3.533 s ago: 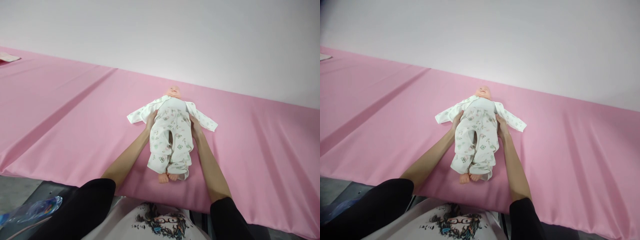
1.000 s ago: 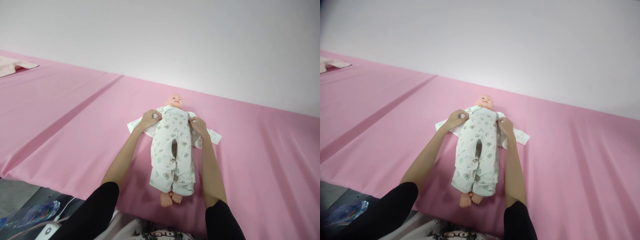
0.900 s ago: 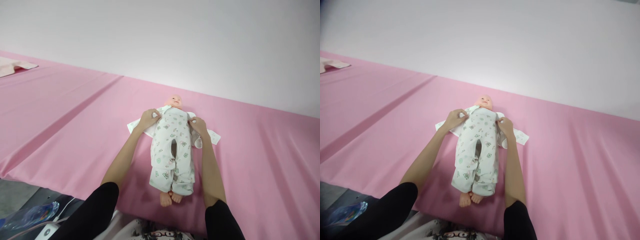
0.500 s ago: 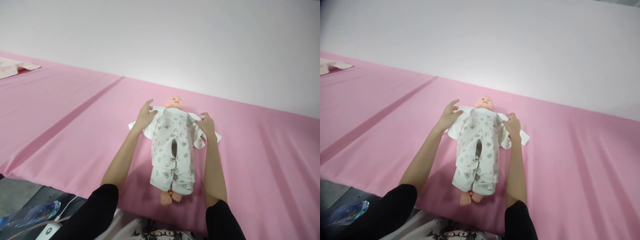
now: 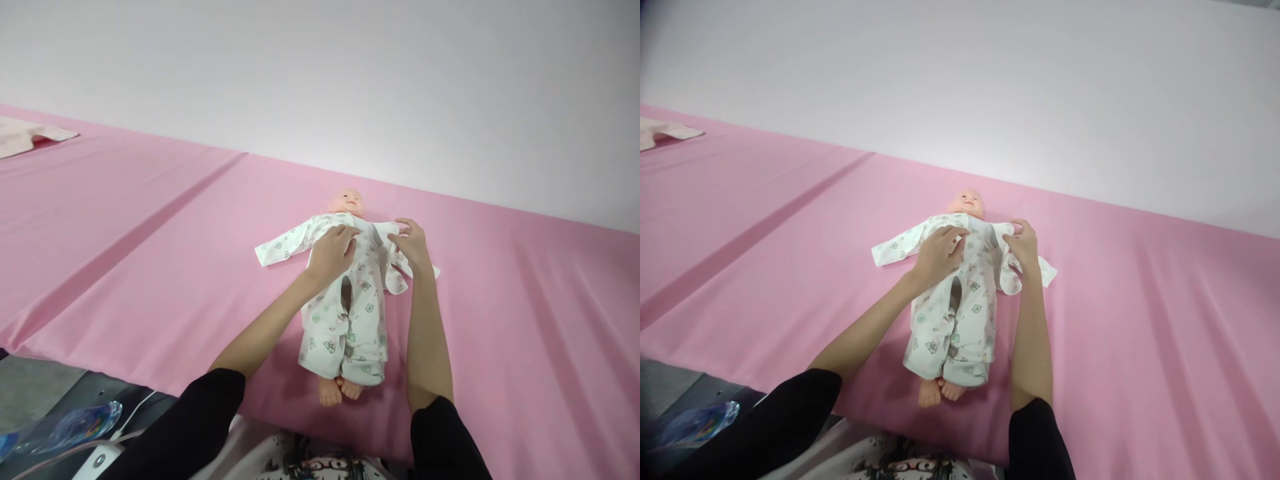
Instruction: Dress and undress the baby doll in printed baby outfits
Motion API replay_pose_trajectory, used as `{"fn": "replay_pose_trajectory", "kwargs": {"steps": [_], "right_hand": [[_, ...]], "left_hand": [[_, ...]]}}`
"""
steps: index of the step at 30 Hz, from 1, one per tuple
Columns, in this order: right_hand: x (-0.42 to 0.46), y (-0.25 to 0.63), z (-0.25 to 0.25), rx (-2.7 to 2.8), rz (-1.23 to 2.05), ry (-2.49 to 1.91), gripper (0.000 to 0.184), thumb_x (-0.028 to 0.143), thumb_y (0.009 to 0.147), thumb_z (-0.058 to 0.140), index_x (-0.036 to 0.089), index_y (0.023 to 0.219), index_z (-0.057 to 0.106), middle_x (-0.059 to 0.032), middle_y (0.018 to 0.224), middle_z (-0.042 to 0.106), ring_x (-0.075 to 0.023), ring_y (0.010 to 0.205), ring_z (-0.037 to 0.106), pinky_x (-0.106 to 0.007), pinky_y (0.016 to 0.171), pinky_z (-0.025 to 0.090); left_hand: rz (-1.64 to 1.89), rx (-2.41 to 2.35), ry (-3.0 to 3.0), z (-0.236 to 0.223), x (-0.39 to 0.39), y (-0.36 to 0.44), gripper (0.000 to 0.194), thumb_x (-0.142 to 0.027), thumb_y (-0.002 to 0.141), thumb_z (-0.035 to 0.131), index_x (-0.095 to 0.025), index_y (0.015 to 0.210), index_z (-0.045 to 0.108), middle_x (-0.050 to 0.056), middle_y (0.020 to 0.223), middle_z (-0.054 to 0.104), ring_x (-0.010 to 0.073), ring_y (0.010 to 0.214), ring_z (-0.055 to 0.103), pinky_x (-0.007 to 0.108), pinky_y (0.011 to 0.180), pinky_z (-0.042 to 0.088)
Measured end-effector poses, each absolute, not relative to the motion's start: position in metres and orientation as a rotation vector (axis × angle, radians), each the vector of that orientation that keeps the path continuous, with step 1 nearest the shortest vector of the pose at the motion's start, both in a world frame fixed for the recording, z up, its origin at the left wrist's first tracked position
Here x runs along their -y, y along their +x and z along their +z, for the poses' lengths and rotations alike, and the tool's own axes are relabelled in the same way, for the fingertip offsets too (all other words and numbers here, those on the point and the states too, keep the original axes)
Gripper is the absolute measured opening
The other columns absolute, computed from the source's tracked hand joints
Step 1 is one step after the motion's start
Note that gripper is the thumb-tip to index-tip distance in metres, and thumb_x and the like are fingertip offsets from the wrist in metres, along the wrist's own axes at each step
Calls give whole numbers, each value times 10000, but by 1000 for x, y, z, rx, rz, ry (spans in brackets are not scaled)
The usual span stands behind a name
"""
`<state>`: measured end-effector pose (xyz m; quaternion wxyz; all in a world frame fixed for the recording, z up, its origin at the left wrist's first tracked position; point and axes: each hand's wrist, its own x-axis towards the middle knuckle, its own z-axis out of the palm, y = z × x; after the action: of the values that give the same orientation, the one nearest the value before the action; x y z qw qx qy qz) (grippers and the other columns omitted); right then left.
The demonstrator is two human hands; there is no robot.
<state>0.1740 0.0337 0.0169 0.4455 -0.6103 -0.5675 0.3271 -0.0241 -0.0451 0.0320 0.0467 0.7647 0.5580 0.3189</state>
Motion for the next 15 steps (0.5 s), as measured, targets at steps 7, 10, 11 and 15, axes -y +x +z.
{"fn": "replay_pose_trajectory", "kwargs": {"steps": [7,10,11,15], "right_hand": [[-15,106,27,1453,1374,-951,511,278,590,688,242,1083,558,-42,1134,631,-60,528,502,-204,446,413],[-15,93,19,1443,1327,-964,447,296,601,669,233,1030,561,-46,1178,608,-42,495,472,-210,445,414],[-15,92,16,1424,1276,-987,423,312,612,657,228,1014,557,-49,1172,608,-44,487,467,-210,432,400],[-17,91,3,1477,965,-1120,382,356,668,614,214,1016,553,-55,1126,606,-68,492,452,-242,451,397]], "left_hand": [[450,-1818,2522,8,41,-18,613,-336,914,374,50,1384,305,287,1484,243,392,1398,180,531,1102,222],[249,-1723,2589,27,54,-20,631,-331,892,428,88,1354,333,334,1455,256,421,1382,205,556,1072,273],[203,-1661,2596,39,61,-23,592,-326,887,442,62,1331,384,329,1425,324,420,1357,275,545,1040,330],[266,-1244,2516,93,103,-44,364,-391,934,355,-209,1164,569,119,1042,679,286,983,649,403,756,537]]}}
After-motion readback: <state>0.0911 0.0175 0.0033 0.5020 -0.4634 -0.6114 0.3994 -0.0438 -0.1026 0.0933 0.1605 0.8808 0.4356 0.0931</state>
